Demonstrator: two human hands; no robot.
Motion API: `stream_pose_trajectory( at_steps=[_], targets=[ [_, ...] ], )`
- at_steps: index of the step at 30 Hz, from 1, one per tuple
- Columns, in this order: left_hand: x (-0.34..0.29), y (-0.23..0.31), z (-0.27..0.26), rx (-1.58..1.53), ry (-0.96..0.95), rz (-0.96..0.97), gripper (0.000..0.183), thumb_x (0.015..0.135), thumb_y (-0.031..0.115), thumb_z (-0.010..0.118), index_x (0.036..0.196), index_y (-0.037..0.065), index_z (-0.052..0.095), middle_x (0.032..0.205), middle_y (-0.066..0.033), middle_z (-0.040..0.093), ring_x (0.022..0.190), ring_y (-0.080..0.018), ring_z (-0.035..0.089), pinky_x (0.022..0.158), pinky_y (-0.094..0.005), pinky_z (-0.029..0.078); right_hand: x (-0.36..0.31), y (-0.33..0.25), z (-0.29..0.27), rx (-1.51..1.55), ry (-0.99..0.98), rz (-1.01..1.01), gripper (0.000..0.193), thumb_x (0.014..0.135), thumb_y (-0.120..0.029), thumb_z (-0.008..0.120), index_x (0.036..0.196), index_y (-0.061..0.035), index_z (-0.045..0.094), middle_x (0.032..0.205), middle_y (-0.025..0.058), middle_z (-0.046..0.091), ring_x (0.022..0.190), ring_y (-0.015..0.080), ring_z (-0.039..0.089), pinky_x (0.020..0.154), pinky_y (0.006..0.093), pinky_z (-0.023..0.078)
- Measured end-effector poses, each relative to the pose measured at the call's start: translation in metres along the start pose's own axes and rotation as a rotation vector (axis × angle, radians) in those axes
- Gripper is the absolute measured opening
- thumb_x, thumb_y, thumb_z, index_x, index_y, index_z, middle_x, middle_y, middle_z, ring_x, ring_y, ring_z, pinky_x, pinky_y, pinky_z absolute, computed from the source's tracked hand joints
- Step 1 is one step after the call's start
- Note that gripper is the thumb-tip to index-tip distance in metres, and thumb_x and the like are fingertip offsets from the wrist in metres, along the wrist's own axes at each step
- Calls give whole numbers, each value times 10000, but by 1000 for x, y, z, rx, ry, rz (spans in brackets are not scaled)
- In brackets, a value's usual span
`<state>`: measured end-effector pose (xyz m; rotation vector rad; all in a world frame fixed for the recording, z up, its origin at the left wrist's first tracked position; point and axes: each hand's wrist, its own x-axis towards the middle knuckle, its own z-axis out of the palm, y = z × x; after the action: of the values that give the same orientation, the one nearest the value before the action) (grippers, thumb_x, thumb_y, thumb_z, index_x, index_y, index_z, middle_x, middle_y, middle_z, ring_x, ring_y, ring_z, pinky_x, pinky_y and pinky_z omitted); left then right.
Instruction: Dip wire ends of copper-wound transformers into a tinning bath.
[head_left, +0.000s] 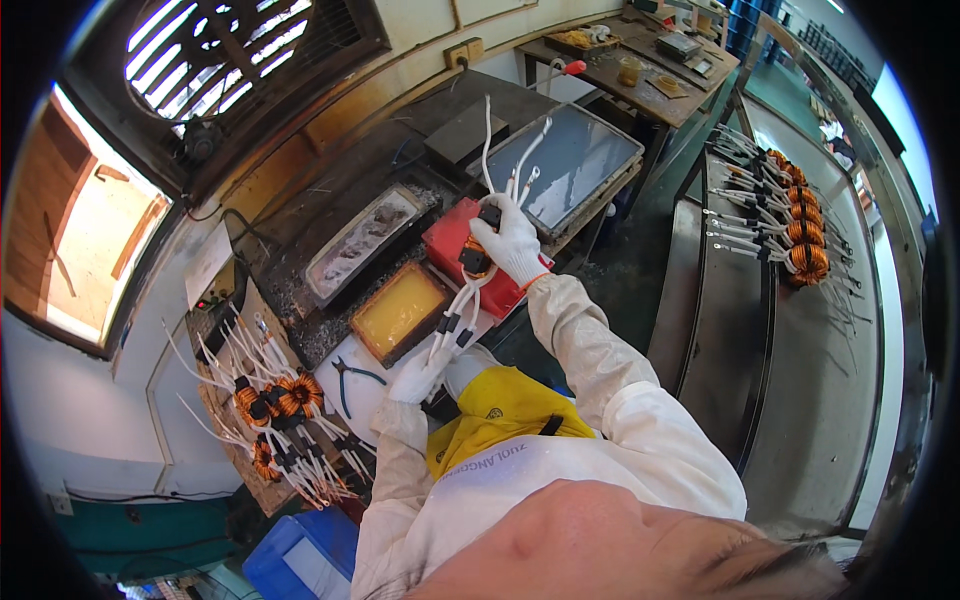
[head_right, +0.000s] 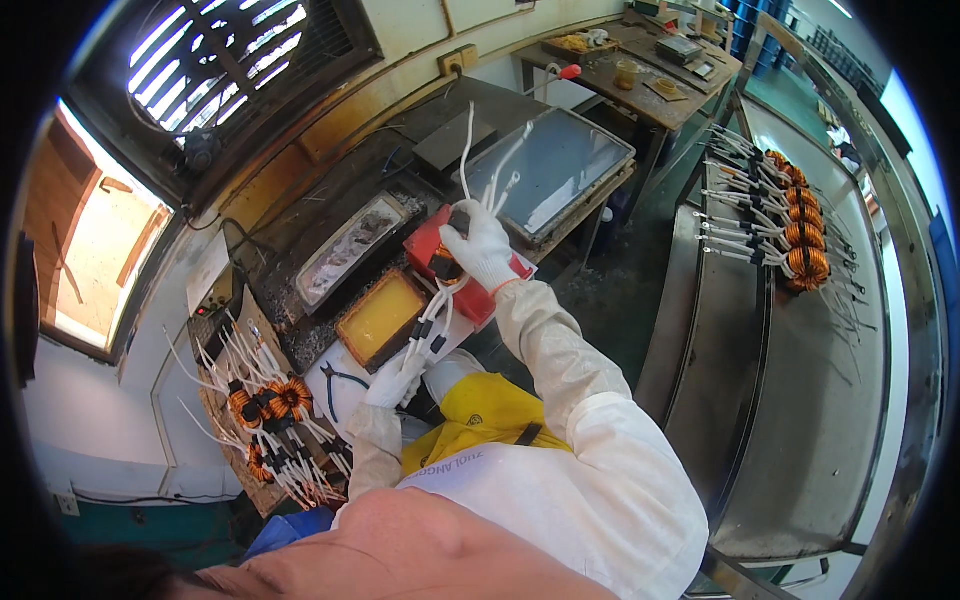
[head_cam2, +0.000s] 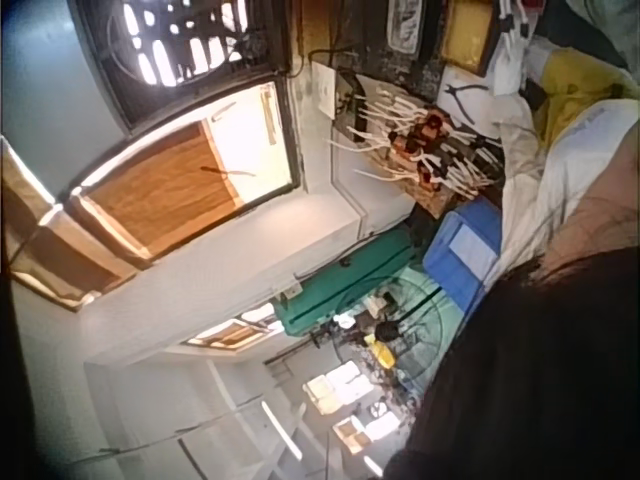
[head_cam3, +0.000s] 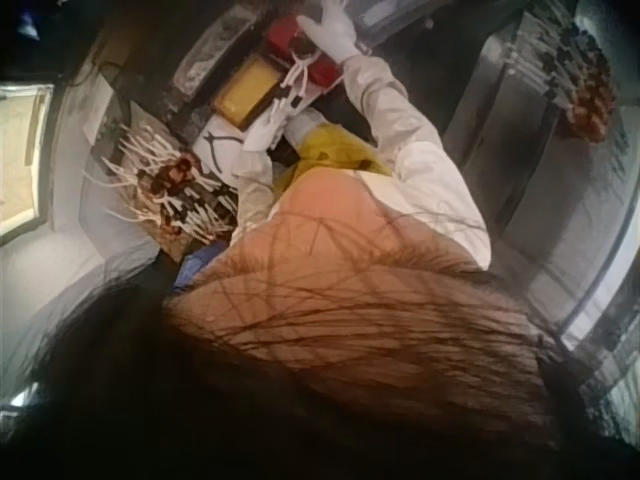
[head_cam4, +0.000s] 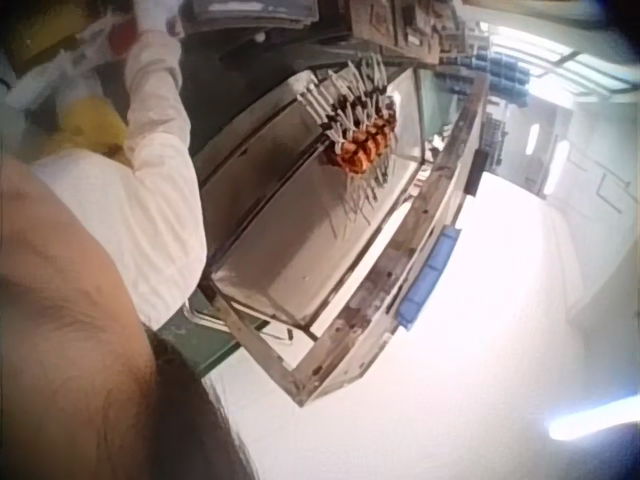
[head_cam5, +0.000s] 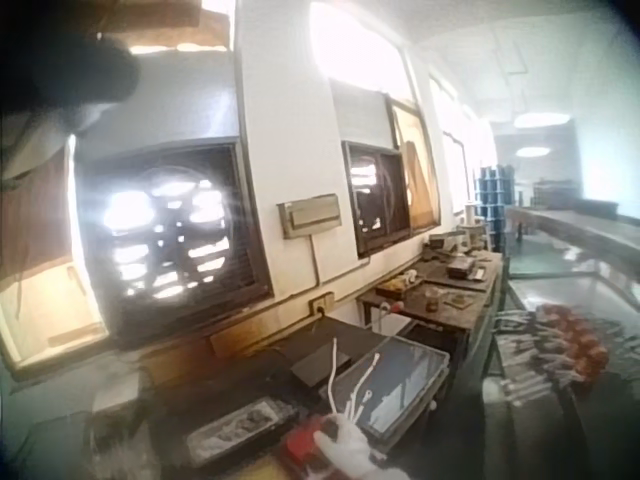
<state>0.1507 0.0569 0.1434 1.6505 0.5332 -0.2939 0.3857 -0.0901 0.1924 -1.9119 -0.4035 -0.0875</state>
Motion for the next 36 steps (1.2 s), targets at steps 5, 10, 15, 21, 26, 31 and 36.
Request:
stream_pose_trajectory(
  at_steps=[5,10,15,21,26,31,36],
  targets=[
    [-4,20,-8,101,74,-23,327,953,351,560,1061,58,658,606,40,467,442,-60,402,409,-209,325,-1,1,-2,187,9,79,429,771,-300,700,1123,-66,626,927,126,681,852,227,668,813,316,519],
    [-5,26,-10,227,144,-3,378,941,379,578,1084,37,652,626,12,521,491,-84,482,457,-229,376,-2,15,7,323,76,98,317,812,-237,719,1050,-53,618,890,53,639,833,128,598,796,276,495],
    [-8,37,-14,418,209,79,409,927,408,586,1088,37,650,643,-53,582,570,-140,586,556,-286,455,3,41,16,575,156,108,245,853,-201,710,1009,-38,615,885,14,619,808,91,570,748,252,481],
    [-12,58,-19,579,264,134,423,905,442,590,1109,79,665,620,-95,591,571,-190,609,583,-334,473,-6,35,7,756,236,159,237,867,-220,698,1004,-49,607,870,5,592,803,85,546,744,240,460],
    [-19,79,-19,647,238,109,422,907,444,583,1118,88,663,638,-103,620,577,-212,634,580,-348,482,-5,40,9,785,261,191,250,867,-225,696,1018,-49,601,881,11,584,813,88,536,752,240,453],
    [-24,102,-23,730,239,126,411,914,424,574,1100,68,661,636,-102,620,582,-208,644,584,-342,492,-1,42,11,672,297,220,300,872,-258,685,1050,-37,591,898,33,597,823,108,548,764,254,461],
    [-26,127,-28,752,203,79,402,916,411,566,1076,55,663,635,-99,628,590,-201,652,582,-336,496,7,38,10,603,295,305,389,852,-303,699,1113,-35,591,940,56,621,856,132,567,790,263,464]
  ],
)
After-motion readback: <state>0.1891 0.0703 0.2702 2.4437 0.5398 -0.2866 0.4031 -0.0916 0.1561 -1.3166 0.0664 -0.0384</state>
